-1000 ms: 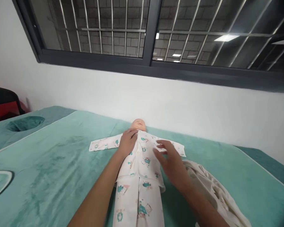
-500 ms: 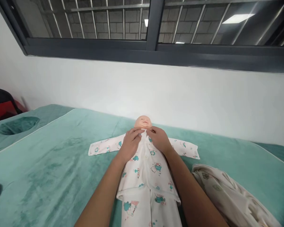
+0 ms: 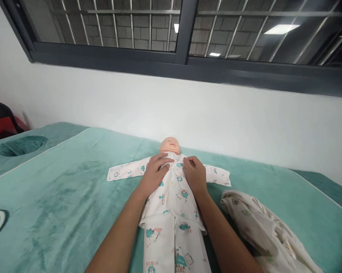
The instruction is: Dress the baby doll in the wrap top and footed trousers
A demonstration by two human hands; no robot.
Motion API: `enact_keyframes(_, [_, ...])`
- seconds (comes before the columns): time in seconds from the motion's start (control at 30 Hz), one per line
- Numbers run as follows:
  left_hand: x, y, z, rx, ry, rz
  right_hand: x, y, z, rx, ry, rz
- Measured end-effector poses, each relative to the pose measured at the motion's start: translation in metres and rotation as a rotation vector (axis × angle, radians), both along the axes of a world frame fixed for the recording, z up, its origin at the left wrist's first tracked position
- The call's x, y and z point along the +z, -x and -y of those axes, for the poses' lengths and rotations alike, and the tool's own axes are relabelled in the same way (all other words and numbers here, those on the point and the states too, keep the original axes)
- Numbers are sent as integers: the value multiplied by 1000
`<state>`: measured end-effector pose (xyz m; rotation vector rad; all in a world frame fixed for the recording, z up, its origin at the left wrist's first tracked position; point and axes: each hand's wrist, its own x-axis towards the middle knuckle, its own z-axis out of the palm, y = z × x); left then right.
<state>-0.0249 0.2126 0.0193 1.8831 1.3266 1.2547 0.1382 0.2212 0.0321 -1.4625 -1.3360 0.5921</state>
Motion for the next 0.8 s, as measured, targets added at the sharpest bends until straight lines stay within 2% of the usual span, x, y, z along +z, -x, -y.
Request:
enact_keyframes(0.1, [1, 0, 10, 0, -25, 4, 0, 1, 24, 19, -23, 97])
enact_keyframes(0.2, [1, -1, 11, 0, -35, 20, 4, 6, 39, 124, -61, 275])
enact_keyframes(0.3, [1, 0, 9, -12, -43, 22, 9, 13, 42, 171, -51, 477])
enact_keyframes(0.37, [1, 0, 8, -7, -51, 7, 10, 14, 38, 168, -29, 525])
enact_keyframes(0.8, [5, -2, 9, 33, -29, -25, 4, -4, 23, 395, -10, 183])
